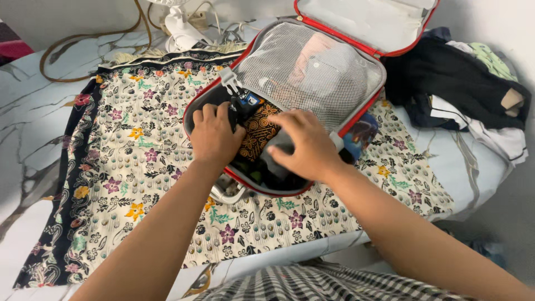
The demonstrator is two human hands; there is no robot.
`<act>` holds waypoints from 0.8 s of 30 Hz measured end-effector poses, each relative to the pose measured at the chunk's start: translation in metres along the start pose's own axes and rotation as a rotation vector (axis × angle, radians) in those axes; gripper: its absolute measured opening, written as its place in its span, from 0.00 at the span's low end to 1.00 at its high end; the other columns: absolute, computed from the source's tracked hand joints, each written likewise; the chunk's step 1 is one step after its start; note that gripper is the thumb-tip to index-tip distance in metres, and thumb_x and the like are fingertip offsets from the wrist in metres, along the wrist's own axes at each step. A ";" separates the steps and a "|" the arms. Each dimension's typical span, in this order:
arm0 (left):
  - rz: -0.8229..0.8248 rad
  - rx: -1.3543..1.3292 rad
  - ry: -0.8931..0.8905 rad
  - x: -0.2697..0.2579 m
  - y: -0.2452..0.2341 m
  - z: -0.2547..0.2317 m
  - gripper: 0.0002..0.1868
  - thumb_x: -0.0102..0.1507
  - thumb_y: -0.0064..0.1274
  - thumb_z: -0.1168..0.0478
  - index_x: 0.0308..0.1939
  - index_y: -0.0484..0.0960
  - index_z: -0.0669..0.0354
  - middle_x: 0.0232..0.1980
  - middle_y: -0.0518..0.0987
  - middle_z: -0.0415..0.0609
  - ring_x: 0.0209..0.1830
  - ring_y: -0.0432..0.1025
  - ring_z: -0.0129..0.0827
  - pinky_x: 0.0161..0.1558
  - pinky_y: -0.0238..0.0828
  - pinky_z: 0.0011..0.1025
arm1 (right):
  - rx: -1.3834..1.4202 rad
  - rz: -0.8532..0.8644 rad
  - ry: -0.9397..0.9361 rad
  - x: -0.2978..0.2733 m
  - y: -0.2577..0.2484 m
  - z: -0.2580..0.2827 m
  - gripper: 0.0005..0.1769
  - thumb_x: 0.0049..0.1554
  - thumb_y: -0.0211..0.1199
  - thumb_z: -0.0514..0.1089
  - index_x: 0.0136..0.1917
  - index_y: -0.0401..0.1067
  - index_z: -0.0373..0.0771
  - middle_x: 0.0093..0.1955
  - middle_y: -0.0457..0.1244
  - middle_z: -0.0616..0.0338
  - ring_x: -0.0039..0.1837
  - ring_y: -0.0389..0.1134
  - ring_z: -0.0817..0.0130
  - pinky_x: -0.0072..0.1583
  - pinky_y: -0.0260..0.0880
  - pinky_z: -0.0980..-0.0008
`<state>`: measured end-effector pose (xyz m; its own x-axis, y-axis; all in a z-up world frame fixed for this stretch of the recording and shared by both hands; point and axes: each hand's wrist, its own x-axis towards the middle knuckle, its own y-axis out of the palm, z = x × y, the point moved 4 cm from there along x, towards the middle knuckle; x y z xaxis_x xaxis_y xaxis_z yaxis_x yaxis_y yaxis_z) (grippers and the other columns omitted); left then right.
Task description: The person folds a patterned cloth and places it into a small red lunchbox, then closes it. They then open a larger red backpack, remove several folded clothes and a small pouch, and place them on the bed. Finally, they open the small lunchbox again and remove its contents.
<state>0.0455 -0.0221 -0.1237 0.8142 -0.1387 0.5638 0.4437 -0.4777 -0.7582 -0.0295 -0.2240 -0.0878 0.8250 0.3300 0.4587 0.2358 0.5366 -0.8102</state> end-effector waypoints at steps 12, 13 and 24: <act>0.127 -0.147 0.056 0.012 0.012 0.039 0.28 0.56 0.61 0.55 0.59 0.75 0.60 0.50 0.77 0.59 0.48 0.72 0.58 0.50 0.71 0.49 | -0.852 0.107 0.197 0.026 0.062 0.054 0.40 0.54 0.63 0.40 0.78 0.60 0.59 0.70 0.55 0.37 0.50 0.66 0.45 0.49 0.73 0.55; 0.133 -0.181 0.059 0.013 0.012 0.043 0.28 0.57 0.61 0.55 0.59 0.75 0.61 0.51 0.77 0.60 0.48 0.73 0.59 0.50 0.71 0.49 | -0.790 0.105 0.212 0.027 0.064 0.051 0.38 0.54 0.62 0.39 0.76 0.62 0.60 0.68 0.56 0.39 0.50 0.66 0.45 0.46 0.73 0.55; 0.269 -0.559 -0.083 0.011 -0.008 0.060 0.22 0.58 0.56 0.57 0.53 0.80 0.66 0.48 0.81 0.63 0.45 0.78 0.54 0.49 0.73 0.43 | -0.478 -0.111 0.202 0.036 0.041 0.024 0.20 0.45 0.70 0.41 0.53 0.79 0.55 0.56 0.61 0.56 0.46 0.72 0.54 0.46 0.73 0.54</act>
<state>0.0731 0.0328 -0.1309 0.9065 -0.2599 0.3327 -0.0254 -0.8202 -0.5715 -0.0027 -0.1710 -0.0959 0.8532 0.1095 0.5100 0.4963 0.1305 -0.8583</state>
